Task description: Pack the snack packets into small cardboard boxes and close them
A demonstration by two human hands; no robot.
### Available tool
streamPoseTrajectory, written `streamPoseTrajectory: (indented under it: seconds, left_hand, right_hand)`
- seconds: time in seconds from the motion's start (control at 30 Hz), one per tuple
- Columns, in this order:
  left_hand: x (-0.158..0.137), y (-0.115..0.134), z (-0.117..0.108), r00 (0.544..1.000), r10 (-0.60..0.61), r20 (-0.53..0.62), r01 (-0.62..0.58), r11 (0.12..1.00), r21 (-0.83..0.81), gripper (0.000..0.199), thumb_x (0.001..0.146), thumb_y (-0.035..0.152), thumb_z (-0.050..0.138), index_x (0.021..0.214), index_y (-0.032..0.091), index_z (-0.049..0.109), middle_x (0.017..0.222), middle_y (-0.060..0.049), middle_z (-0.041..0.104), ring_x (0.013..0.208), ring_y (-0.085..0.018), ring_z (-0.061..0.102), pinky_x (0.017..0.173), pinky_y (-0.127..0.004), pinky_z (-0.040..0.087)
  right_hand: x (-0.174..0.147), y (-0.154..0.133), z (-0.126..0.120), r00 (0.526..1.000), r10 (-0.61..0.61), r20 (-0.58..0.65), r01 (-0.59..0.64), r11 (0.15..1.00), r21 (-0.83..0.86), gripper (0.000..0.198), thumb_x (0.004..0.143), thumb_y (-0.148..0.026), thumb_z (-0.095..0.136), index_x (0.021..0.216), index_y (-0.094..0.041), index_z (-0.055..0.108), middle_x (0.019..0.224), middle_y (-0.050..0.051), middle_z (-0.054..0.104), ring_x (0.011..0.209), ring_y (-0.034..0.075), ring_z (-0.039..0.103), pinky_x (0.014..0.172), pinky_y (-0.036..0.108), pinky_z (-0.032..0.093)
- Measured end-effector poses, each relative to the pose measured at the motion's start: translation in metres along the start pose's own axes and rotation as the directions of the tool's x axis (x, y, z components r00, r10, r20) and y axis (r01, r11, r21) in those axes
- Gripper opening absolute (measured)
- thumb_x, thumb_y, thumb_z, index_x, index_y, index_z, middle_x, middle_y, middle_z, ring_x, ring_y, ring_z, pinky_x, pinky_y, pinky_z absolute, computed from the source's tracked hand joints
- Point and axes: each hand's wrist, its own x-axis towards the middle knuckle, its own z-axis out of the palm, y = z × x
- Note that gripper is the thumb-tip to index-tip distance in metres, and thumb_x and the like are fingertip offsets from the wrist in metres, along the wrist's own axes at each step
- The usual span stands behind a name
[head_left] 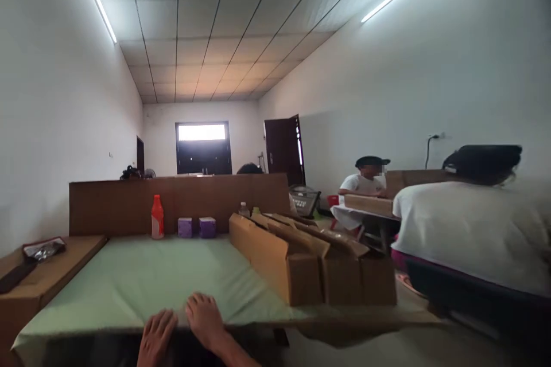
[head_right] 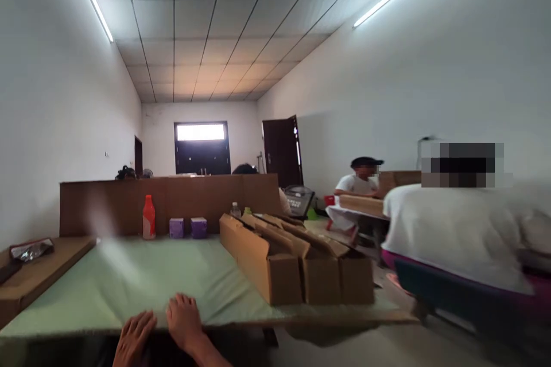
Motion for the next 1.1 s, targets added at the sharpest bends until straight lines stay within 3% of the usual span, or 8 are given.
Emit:
streamPoseTrajectory:
  seconds: [0.1,0.2,0.37,0.5,0.67,0.77,0.9,1.1]
  left_hand:
    - [0.005,0.004,-0.020,0.986,-0.025,0.167,0.042,0.994,-0.102,0.073,0.082,0.001,0.054,0.149,0.030,0.065,0.140,-0.008,0.075,0.130,-0.028,0.070,0.111,-0.045,0.054]
    - [0.022,0.001,-0.027,0.935,-0.062,0.350,0.136,0.972,-0.192,0.043,0.102,0.030,0.069,0.143,0.021,0.064,0.148,-0.013,0.065,0.135,-0.032,0.063,0.115,-0.058,0.051]
    - [0.041,-0.011,-0.012,0.868,-0.103,0.486,0.257,0.930,-0.262,0.047,0.103,0.039,0.070,0.146,0.022,0.060,0.156,-0.014,0.056,0.138,-0.035,0.059,0.115,-0.061,0.051]
    - [0.027,0.001,-0.024,0.871,-0.094,0.482,0.258,0.923,-0.287,0.045,0.103,0.039,0.070,0.144,0.021,0.061,0.153,-0.014,0.058,0.136,-0.034,0.061,0.113,-0.060,0.053]
    - [0.014,0.014,-0.040,0.935,-0.093,0.343,0.181,0.955,-0.234,0.039,0.103,0.036,0.070,0.138,0.020,0.065,0.146,-0.013,0.064,0.132,-0.031,0.064,0.112,-0.057,0.053]
    - [0.011,0.018,-0.039,0.977,-0.096,0.192,0.129,0.978,-0.166,0.058,0.085,0.009,0.065,0.140,0.025,0.070,0.138,-0.011,0.074,0.131,-0.030,0.066,0.113,-0.048,0.050]
    - [0.008,0.019,-0.032,0.995,-0.072,0.068,0.080,0.989,-0.128,0.071,0.072,0.005,0.058,0.137,0.030,0.074,0.127,-0.006,0.081,0.117,-0.028,0.072,0.103,-0.044,0.052]
    - [0.026,0.017,-0.046,0.953,-0.075,0.292,0.151,0.958,-0.245,0.037,0.103,0.038,0.070,0.134,0.019,0.067,0.140,-0.012,0.068,0.126,-0.030,0.066,0.108,-0.054,0.055]
  right_hand:
    - [-0.010,-0.004,-0.010,0.996,0.023,0.088,-0.024,1.000,0.010,0.033,0.106,-0.026,0.044,0.119,-0.023,0.075,0.132,0.012,0.075,0.126,0.029,0.066,0.104,0.042,0.046]
    - [-0.004,-0.001,-0.021,0.984,0.057,0.170,-0.062,0.998,0.021,0.036,0.111,-0.029,0.038,0.126,-0.021,0.070,0.139,0.014,0.070,0.130,0.028,0.060,0.109,0.042,0.039]
    - [0.017,0.013,-0.017,0.973,0.092,0.211,-0.096,0.995,0.007,0.043,0.114,-0.034,0.030,0.143,-0.022,0.059,0.158,0.014,0.054,0.147,0.028,0.042,0.117,0.043,0.030]
    - [-0.002,0.007,-0.012,0.969,0.086,0.233,-0.081,0.996,-0.032,0.039,0.113,-0.033,0.034,0.136,-0.021,0.063,0.149,0.014,0.061,0.139,0.027,0.050,0.111,0.041,0.035]
    - [-0.017,-0.010,-0.020,0.985,0.037,0.166,-0.022,0.995,-0.094,0.032,0.112,-0.027,0.041,0.123,-0.021,0.071,0.131,0.010,0.074,0.125,0.025,0.064,0.100,0.037,0.043]
    - [-0.018,-0.015,-0.023,0.996,-0.005,0.086,0.016,0.992,-0.128,0.027,0.109,-0.023,0.049,0.116,-0.023,0.074,0.125,0.008,0.077,0.122,0.024,0.069,0.095,0.036,0.047]
    - [-0.017,-0.015,-0.021,0.999,-0.026,0.027,0.030,0.987,-0.155,0.018,0.102,-0.019,0.062,0.110,-0.024,0.077,0.119,0.005,0.080,0.114,0.023,0.073,0.091,0.034,0.048]
    - [-0.019,-0.015,-0.032,0.992,0.044,0.121,-0.031,0.993,-0.111,0.027,0.108,-0.024,0.049,0.118,-0.025,0.075,0.126,0.008,0.077,0.117,0.023,0.067,0.095,0.035,0.045]
